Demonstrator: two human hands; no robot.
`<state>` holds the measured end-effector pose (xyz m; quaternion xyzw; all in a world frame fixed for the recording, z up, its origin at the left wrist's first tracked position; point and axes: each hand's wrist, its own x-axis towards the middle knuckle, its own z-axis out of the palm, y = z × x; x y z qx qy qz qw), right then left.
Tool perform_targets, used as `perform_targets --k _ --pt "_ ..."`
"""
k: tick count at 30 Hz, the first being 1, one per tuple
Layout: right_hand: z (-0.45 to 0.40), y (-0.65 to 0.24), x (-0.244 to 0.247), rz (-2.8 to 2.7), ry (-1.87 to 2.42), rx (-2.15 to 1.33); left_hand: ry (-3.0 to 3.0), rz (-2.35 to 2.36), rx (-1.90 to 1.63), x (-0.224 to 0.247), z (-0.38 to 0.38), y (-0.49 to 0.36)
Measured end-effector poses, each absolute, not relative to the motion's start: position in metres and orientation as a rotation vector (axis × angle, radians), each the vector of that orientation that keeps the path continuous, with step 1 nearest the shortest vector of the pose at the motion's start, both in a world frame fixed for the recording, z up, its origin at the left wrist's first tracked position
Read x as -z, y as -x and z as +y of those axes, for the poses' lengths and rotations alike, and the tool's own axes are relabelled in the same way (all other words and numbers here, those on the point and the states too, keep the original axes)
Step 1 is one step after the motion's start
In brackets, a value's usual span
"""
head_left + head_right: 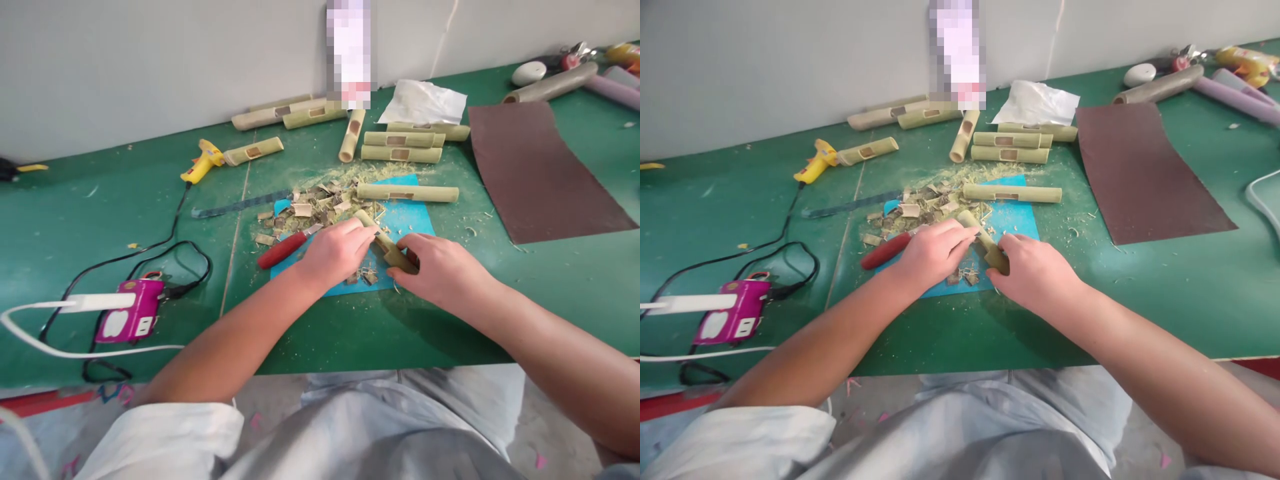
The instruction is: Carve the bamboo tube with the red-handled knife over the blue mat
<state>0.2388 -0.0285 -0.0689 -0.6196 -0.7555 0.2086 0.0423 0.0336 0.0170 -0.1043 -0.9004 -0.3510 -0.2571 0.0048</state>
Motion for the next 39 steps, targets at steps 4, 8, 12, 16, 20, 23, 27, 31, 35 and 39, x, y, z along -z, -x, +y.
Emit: perform_targets --k 4,8,12,16,20,23,27,31,35,39 --pt "-0.027 -0.242 0.069 -2.291 1.904 -0.673 2.877 -1.031 0.76 0.101 0.01 -0.037" --pt "-0.027 -0.241 0.07 -2.286 1.883 -0.628 2.956 -0.924 0.725 0.097 0.003 -0.043" --pt "-0.029 -0.239 0.072 -2.291 1.895 -0.58 2.922 -0.975 0.689 0.097 0.002 -0.043" --pt "-0.029 -0.239 0.074 -2.271 1.881 -0.573 2.936 -0.968 0.713 0.097 -0.001 -0.044" --pt "-0.03 -0.239 0.074 -2.272 1.869 -0.573 2.943 -0.945 0.706 0.098 -0.001 -0.046" --pt "-0.031 -0.238 0.074 -2.274 1.868 -0.586 2.882 -1.029 0.708 0.099 0.006 -0.041" --pt "-0.031 -0.237 0.074 -2.284 1.877 -0.573 2.855 -1.112 0.706 0.101 0.016 -0.034" --pt "-0.032 -0.235 0.072 -2.292 1.886 -0.57 2.878 -1.131 0.729 0.099 0.016 -0.033" --pt "-0.033 -0.235 0.072 -2.303 1.89 -0.568 2.913 -1.091 0.75 0.096 0.015 -0.035" --pt "-0.034 -0.235 0.073 -2.308 1.883 -0.539 2.846 -1.152 0.8 0.094 0.015 -0.036"
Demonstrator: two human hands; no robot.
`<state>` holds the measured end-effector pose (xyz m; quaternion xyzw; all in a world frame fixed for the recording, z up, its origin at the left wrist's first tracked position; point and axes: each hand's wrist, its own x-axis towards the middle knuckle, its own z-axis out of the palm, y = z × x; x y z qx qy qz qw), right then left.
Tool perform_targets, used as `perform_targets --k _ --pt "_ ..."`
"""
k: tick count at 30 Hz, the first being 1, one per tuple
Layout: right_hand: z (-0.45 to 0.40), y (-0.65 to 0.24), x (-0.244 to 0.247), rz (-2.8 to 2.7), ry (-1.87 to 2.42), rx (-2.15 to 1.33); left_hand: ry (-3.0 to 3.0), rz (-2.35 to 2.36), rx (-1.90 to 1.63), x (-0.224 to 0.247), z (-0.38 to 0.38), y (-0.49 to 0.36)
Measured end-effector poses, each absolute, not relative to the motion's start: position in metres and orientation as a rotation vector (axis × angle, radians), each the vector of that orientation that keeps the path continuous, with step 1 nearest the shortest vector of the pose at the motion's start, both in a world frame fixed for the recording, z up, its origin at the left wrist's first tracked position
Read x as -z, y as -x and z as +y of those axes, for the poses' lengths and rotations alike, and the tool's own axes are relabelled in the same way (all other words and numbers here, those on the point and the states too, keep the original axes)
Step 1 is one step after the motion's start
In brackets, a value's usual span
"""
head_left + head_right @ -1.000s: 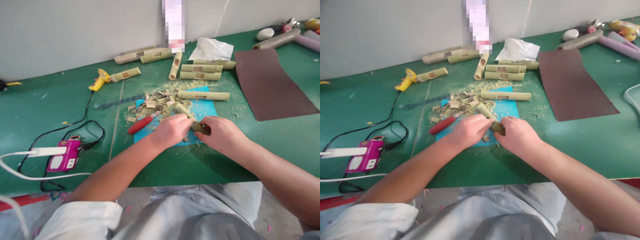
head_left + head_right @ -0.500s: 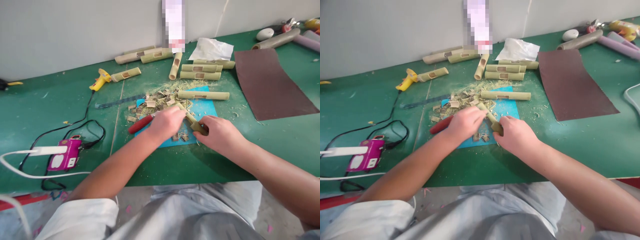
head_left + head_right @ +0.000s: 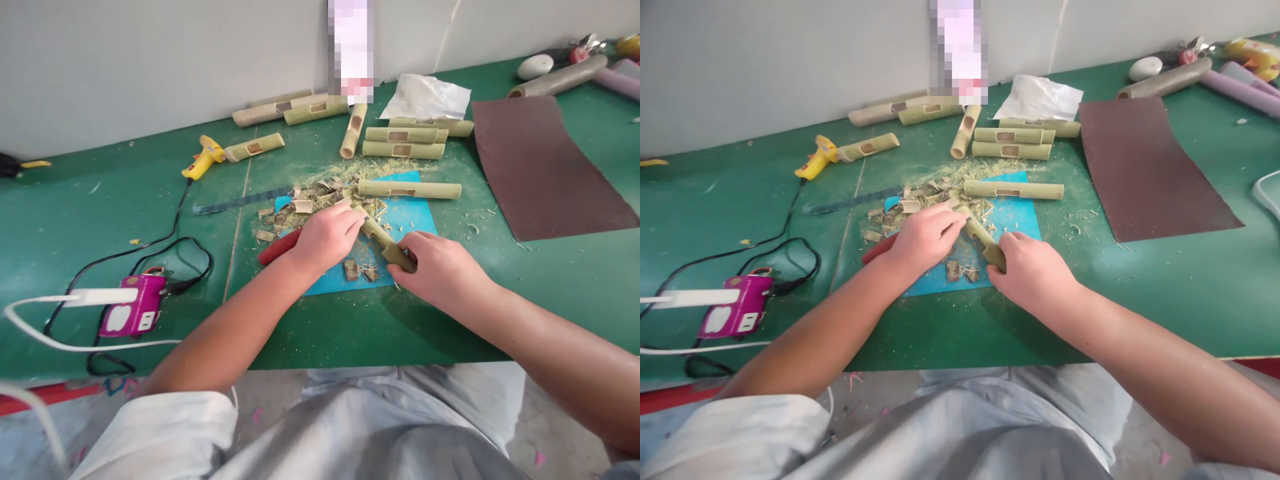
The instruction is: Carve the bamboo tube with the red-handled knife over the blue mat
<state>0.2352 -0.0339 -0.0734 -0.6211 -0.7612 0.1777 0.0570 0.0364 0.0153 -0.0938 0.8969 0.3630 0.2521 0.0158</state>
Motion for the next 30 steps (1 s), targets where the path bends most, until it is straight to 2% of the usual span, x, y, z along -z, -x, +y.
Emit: perform_targets --k 4,7,11,14,18,22,26,30 --pt "-0.034 -0.235 0.074 -2.319 1.876 -0.533 -2.803 0.994 -0.706 0.094 0.016 -0.035" --pt "-0.034 -0.235 0.074 -2.307 1.883 -0.527 -2.789 1.132 -0.804 0.096 0.018 -0.032" --pt "-0.035 -0.235 0.074 -2.311 1.878 -0.519 -2.793 1.007 -0.734 0.099 0.018 -0.032" --pt "-0.036 -0.235 0.075 -2.315 1.883 -0.49 -2.77 1.12 -0.842 0.1 0.017 -0.033" --pt "-0.037 -0.235 0.075 -2.329 1.879 -0.475 -2.751 0.952 -0.831 0.103 0.019 -0.033" --pt "-0.039 -0.235 0.072 -2.356 1.899 -0.359 -2.683 1.115 -0.921 0.106 0.025 -0.031" --pt "-0.039 -0.235 0.072 -2.393 1.811 -0.205 -2.683 1.064 -0.888 0.107 0.028 -0.031" --pt "-0.038 -0.236 0.076 -2.381 1.779 -0.242 -2.684 1.129 -0.967 0.106 0.027 -0.033"
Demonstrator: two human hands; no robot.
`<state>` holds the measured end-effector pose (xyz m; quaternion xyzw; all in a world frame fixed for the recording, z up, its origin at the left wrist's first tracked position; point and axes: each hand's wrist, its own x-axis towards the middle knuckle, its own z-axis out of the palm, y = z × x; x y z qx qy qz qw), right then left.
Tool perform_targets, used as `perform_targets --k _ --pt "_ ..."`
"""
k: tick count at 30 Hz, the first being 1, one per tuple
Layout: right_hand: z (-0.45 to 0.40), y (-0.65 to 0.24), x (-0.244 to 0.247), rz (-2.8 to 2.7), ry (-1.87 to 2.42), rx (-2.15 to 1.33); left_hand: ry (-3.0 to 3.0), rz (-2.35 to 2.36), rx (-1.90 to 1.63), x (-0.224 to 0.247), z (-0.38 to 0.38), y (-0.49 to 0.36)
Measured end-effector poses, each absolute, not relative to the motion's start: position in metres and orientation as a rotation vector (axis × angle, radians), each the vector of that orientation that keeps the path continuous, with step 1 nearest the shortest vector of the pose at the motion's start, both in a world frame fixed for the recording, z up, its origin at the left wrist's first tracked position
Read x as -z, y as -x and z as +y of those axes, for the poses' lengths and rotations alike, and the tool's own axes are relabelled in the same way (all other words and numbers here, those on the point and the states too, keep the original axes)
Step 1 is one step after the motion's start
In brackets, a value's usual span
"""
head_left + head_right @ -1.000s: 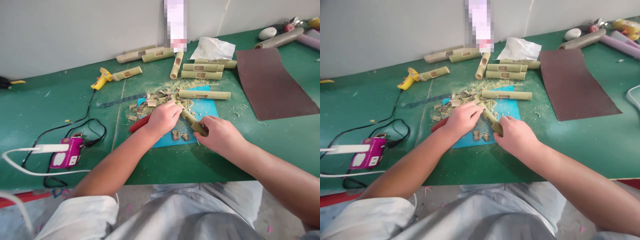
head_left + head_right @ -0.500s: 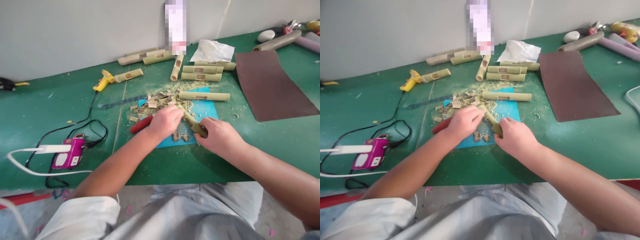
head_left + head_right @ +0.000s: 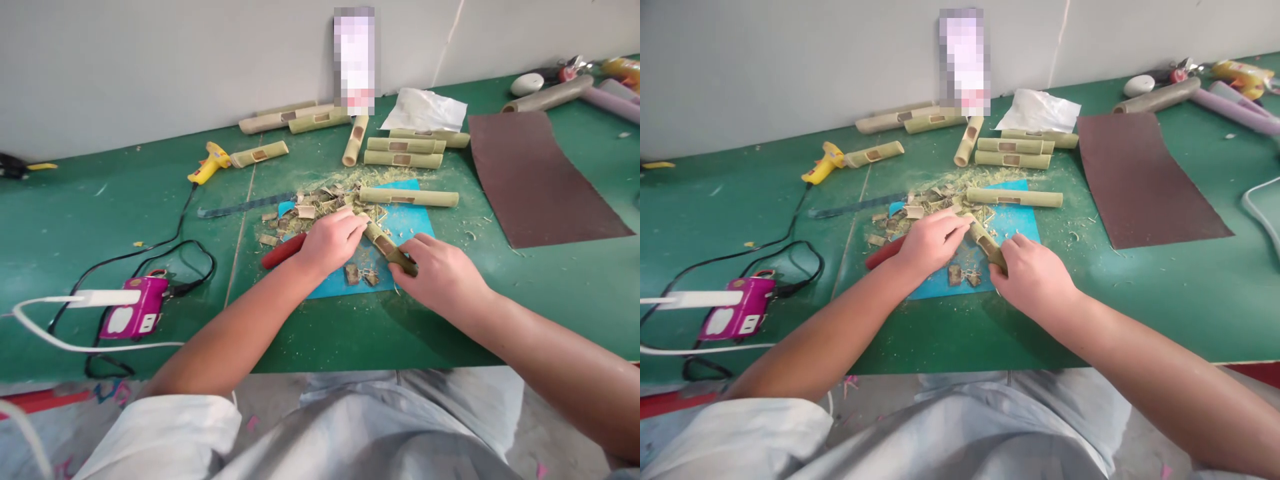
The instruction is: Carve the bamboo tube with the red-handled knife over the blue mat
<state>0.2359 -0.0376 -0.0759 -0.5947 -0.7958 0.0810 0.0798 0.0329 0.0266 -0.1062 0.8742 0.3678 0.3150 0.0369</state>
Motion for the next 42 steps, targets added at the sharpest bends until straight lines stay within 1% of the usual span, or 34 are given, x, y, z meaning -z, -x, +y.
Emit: perform_targets --k 4,7,14,17,20,26,30,33,42 --pt "-0.0359 -0.2363 0.0785 -2.334 1.774 -0.313 -2.725 1.003 -0.923 0.1061 0.0244 -0.034" --pt "-0.0358 -0.2363 0.0789 -2.307 1.77 -0.328 -2.715 1.098 -0.913 0.1057 0.0244 -0.0338" --pt "-0.0363 -0.2356 0.0781 -2.319 1.764 -0.334 -2.745 1.136 -0.912 0.1061 0.0228 -0.0316" --pt "-0.0368 -0.2352 0.0779 -2.334 1.765 -0.321 -2.764 1.074 -0.863 0.1071 0.0238 -0.0311" --pt "-0.0375 -0.235 0.0778 -2.34 1.762 -0.308 -2.719 1.13 -0.928 0.1077 0.0266 -0.0298" --pt "-0.0376 -0.2361 0.0776 -2.34 1.762 -0.333 -2.694 1.134 -0.952 0.1075 0.0291 -0.0277" --pt "-0.0368 -0.2359 0.077 -2.327 1.764 -0.361 -2.713 1.093 -0.919 0.1052 0.0266 -0.0287" --pt "-0.0363 -0.2359 0.0784 -2.316 1.754 -0.368 -2.689 1.166 -0.919 0.105 0.0255 -0.029" --pt "-0.0366 -0.2368 0.0823 -2.287 1.751 -0.401 -2.706 1.075 -0.948 0.1087 0.0293 -0.0279"
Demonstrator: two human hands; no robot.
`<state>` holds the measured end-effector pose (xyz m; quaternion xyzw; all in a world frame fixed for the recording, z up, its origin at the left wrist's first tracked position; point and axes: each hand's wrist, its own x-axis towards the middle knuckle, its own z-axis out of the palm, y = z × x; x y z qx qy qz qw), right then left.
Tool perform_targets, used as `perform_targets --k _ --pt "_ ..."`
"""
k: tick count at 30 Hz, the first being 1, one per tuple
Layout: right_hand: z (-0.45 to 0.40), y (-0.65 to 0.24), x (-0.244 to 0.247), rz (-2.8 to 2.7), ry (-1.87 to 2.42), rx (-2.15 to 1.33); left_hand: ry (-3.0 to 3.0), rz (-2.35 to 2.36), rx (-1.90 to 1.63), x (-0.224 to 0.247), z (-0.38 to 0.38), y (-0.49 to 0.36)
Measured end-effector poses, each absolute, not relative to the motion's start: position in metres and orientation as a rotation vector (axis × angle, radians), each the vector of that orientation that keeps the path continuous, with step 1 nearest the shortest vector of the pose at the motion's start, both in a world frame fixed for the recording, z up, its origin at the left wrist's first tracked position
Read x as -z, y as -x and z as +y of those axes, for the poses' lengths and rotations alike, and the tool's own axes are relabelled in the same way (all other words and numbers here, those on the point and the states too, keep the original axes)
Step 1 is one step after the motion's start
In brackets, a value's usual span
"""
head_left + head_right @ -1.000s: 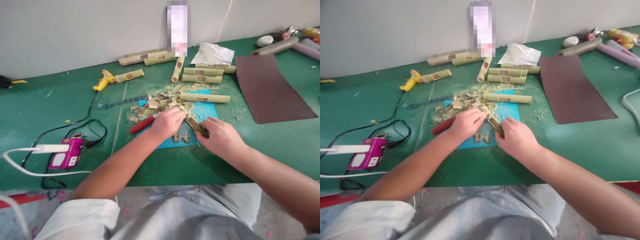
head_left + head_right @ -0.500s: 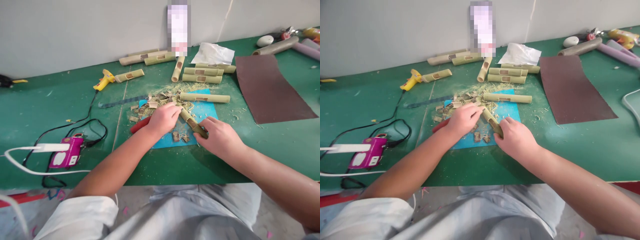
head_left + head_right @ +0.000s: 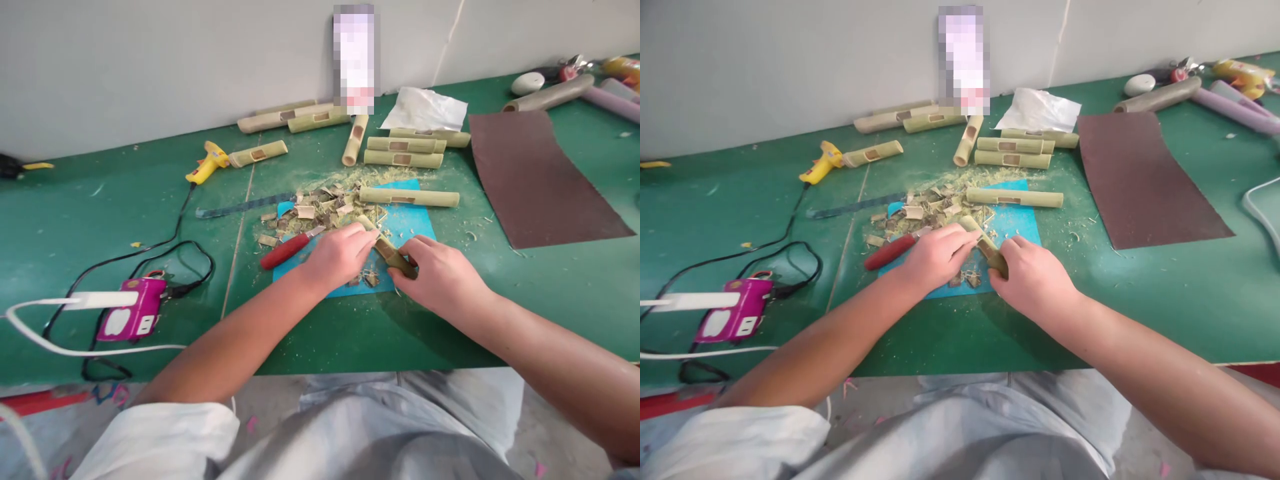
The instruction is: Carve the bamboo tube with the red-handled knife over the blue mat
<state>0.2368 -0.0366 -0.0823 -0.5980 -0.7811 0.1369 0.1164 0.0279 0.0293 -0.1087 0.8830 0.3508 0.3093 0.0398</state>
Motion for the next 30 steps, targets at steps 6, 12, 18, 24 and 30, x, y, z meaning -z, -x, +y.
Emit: perform_targets --k 6,12,18,24,30 --pt "-0.0372 -0.2362 0.0813 -2.289 1.754 -0.385 -2.661 1.146 -0.936 0.1057 0.0286 -0.0247" --pt "-0.0376 -0.2354 0.0801 -2.289 1.753 -0.372 -2.737 1.115 -0.906 0.1062 0.0245 -0.0261" --pt "-0.0373 -0.2356 0.0811 -2.287 1.755 -0.377 -2.716 1.101 -0.893 0.1092 0.0231 -0.0282" --pt "-0.0375 -0.2355 0.081 -2.295 1.762 -0.378 -2.718 1.084 -0.873 0.1092 0.0246 -0.027" --pt "-0.0376 -0.2346 0.0799 -2.301 1.765 -0.374 -2.688 1.135 -0.896 0.1073 0.0245 -0.0287"
